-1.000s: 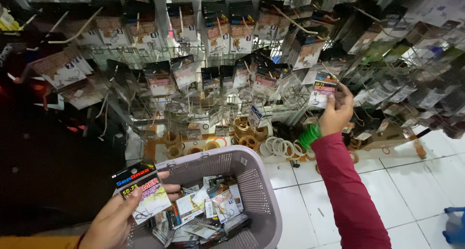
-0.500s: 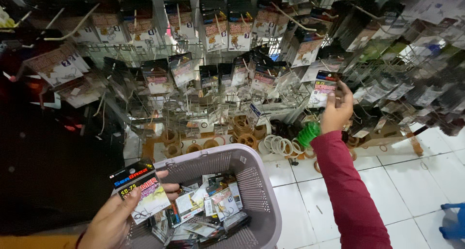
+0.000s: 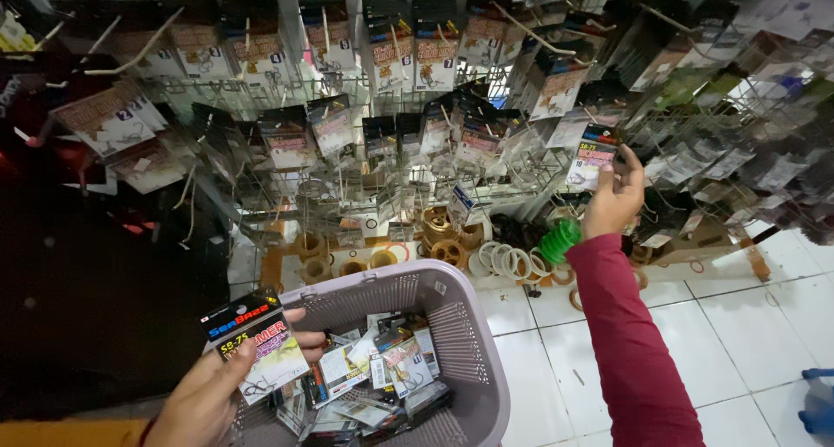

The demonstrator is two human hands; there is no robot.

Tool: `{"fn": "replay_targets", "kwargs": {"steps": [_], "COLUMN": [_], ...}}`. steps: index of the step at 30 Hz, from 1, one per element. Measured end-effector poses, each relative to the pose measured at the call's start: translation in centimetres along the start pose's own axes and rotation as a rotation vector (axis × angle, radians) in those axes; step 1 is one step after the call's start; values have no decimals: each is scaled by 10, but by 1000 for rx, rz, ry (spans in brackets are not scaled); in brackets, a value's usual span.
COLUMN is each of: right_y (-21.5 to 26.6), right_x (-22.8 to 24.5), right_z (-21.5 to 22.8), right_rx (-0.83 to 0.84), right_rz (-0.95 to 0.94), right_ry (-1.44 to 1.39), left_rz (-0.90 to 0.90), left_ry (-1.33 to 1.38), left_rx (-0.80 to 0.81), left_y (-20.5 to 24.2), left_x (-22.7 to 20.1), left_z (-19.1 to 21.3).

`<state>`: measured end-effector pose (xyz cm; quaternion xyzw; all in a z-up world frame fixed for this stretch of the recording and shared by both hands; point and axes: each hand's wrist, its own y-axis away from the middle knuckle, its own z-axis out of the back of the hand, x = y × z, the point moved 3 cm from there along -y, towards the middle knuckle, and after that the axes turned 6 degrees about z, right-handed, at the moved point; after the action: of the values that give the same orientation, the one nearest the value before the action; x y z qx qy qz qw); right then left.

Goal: The person organizes packaged fishing tackle by taking items from a basket and hanging them on display hooks on a wire rack.

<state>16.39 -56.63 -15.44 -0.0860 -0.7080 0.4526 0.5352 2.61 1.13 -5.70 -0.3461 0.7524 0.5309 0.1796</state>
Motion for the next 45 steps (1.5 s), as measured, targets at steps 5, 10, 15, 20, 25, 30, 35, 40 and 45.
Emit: {"fn": "replay_targets", "kwargs": {"steps": [5,10,15,20,25,30,35,40,45], "right_y": [-16,-36,-47,-27,24,74,92,126,169], "right_x": [8,15,14,24,83,160,287,376,400], "right_z": [-19,-52,-71,-73,-61,-53,-55,-74,-104], "right_rx": [80,122,135,260,328,511,752,946,1176], "right_rz": [82,-114,40,60,-156,63,233,292,171], "right_ry": [95,248,422,438,320,166,-9,-195,-278], "left_rz": [-222,-237,-253,-199,-332,-412,-592,-593,-620], "left_ry": [-122,-140,-165,-227,-401,-301,-195,-215,-232], "left_rx": [390,354,342,324,395,535,470,419,397], "left_y": [-23,-17,-13,-4,-4,0,13,26,19], "left_x": [14,10,4,-2,-1,-1,1,4,9], "left_z": [23,15,10,8,13,14,6,5,17]}}
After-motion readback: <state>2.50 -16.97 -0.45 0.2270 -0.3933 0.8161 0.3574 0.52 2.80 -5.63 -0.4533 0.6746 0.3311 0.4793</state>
